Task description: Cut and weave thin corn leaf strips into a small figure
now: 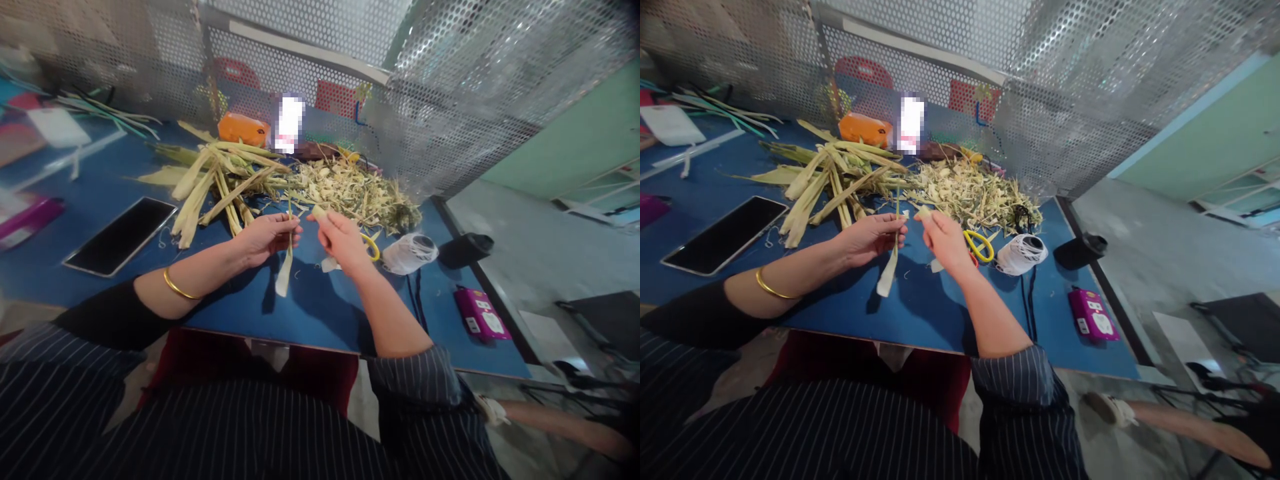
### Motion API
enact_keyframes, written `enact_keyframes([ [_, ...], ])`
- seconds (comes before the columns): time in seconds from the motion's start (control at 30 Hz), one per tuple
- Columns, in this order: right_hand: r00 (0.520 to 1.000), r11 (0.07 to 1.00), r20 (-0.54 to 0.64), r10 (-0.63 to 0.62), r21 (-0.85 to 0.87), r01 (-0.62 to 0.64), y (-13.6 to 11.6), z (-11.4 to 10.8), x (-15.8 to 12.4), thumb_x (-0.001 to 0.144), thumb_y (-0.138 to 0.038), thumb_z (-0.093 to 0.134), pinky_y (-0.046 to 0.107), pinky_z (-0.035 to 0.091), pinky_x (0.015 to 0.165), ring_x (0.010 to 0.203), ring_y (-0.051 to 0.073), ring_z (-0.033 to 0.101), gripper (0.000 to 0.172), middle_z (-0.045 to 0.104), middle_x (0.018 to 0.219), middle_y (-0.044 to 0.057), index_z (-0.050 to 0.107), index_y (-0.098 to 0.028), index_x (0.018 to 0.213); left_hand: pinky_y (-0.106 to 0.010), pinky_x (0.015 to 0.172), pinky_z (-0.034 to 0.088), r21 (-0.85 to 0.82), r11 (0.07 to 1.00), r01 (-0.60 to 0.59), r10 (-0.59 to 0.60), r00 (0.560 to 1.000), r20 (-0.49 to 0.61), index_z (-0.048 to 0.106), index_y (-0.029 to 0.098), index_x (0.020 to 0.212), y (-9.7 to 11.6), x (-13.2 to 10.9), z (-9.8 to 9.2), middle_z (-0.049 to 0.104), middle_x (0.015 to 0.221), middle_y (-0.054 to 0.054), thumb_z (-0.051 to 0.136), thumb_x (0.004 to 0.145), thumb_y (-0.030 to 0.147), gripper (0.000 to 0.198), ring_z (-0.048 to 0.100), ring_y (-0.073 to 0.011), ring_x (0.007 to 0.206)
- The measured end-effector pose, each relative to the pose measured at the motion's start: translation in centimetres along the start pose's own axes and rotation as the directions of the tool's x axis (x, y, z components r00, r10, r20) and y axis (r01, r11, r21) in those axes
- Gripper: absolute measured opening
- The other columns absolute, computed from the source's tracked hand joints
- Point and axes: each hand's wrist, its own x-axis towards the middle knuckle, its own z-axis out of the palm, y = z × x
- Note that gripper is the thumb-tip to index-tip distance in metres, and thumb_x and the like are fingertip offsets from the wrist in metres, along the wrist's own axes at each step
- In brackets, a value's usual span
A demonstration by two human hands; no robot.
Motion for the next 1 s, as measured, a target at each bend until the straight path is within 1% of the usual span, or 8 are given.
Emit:
enact_keyframes([
  [0.2, 0.994, 0.928, 0.081, -0.075, -0.360, 0.099, 1.0, 2.5, -1.0, 0.089, -0.037, 0.054, 0.034, 0.041, 0.069, 0.057, 0.019, 0.052, 0.038, 0.057, 0.059, -0.001, 0.058, -0.026, 0.125, -0.016, 0.034, 0.016, -0.014, 1.000, 0.022, -0.021, 0.999, 0.029, 0.048, 0.016, 0.062, -0.6, -0.3, 0.3, 0.029, 0.049, 0.009, 0.076, 0.076, 0.032, 0.035, 0.021, -0.0018, 0.038],
  [0.3, 0.992, 0.845, 0.125, -0.024, -0.528, 0.087, 0.5, 3.0, -1.4, 0.090, -0.036, 0.049, 0.034, 0.040, 0.068, 0.064, 0.022, 0.056, 0.047, 0.063, 0.069, 0.004, 0.050, -0.019, 0.134, -0.015, 0.035, 0.016, 0.102, 0.994, -0.044, 0.048, 0.998, -0.035, 0.054, 0.014, 0.064, -1.0, -0.2, 0.1, 0.033, 0.050, 0.008, 0.080, 0.072, 0.030, 0.031, 0.024, -0.0018, 0.039],
  [0.4, 0.991, 0.758, 0.131, -0.016, -0.645, 0.098, -0.2, 3.0, -1.6, 0.092, -0.034, 0.045, 0.031, 0.038, 0.065, 0.067, 0.020, 0.055, 0.038, 0.063, 0.074, 0.006, 0.057, -0.016, 0.123, -0.016, 0.034, 0.015, 0.084, 0.987, -0.136, 0.140, 0.989, -0.050, 0.063, 0.011, 0.074, -0.3, 0.0, -0.4, 0.035, 0.054, 0.007, 0.069, 0.083, 0.033, 0.024, 0.022, -0.0012, 0.038],
  [0.53, 0.995, 0.877, 0.094, -0.017, -0.478, 0.060, -0.7, 2.2, -1.4, 0.094, -0.039, 0.042, 0.025, 0.034, 0.058, 0.057, 0.012, 0.045, 0.032, 0.049, 0.060, -0.002, 0.065, -0.018, 0.088, -0.015, 0.033, 0.016, -0.130, 0.976, -0.177, 0.169, 0.983, -0.074, 0.064, 0.011, 0.079, 2.1, 0.3, -1.5, 0.027, 0.051, 0.008, 0.054, 0.094, 0.030, 0.026, 0.021, -0.0022, 0.036],
  [0.63, 0.998, 0.991, 0.050, 0.038, -0.129, -0.032, -0.8, 1.8, -1.3, 0.093, -0.038, 0.044, 0.022, 0.031, 0.050, 0.047, 0.009, 0.037, 0.028, 0.042, 0.054, -0.007, 0.062, -0.019, 0.104, -0.015, 0.033, 0.021, -0.245, 0.944, -0.221, 0.189, 0.971, -0.148, 0.059, 0.013, 0.075, 3.4, 0.4, -1.8, 0.028, 0.049, 0.007, 0.045, 0.098, 0.030, 0.032, 0.027, -0.0037, 0.036],
  [0.73, 0.979, 0.991, 0.159, 0.126, 0.026, -0.132, -0.7, 1.7, -1.3, 0.091, -0.036, 0.045, 0.021, 0.027, 0.044, 0.041, 0.007, 0.033, 0.026, 0.045, 0.051, -0.008, 0.060, -0.019, 0.102, -0.017, 0.042, 0.037, -0.298, 0.912, -0.284, 0.205, 0.941, -0.270, 0.052, 0.016, 0.068, 3.7, 0.3, -1.5, 0.046, 0.055, 0.002, 0.040, 0.100, 0.031, 0.037, 0.046, -0.0060, 0.045],
  [0.87, 0.956, 0.978, 0.261, 0.137, -0.190, -0.088, 0.3, 2.2, -1.2, 0.091, -0.033, 0.043, 0.022, 0.038, 0.052, 0.048, 0.009, 0.046, 0.025, 0.054, 0.056, -0.004, 0.060, -0.019, 0.079, -0.022, 0.057, 0.048, -0.417, 0.869, -0.266, 0.198, 0.960, -0.198, 0.042, 0.018, 0.063, 3.6, -0.2, -0.8, 0.050, 0.057, 0.001, 0.037, 0.101, 0.032, 0.041, 0.051, -0.0083, 0.051],
  [1.0, 0.977, 0.941, 0.209, 0.036, -0.337, 0.037, 1.5, 3.6, -1.3, 0.090, -0.030, 0.047, 0.027, 0.046, 0.078, 0.080, 0.013, 0.060, 0.025, 0.065, 0.083, 0.003, 0.063, -0.018, 0.076, -0.018, 0.040, 0.033, -0.463, 0.858, -0.224, 0.193, 0.974, -0.115, 0.039, 0.019, 0.062, 3.7, -0.6, -0.7, 0.026, 0.045, 0.008, 0.040, 0.100, 0.035, 0.042, 0.027, -0.0052, 0.035],
])
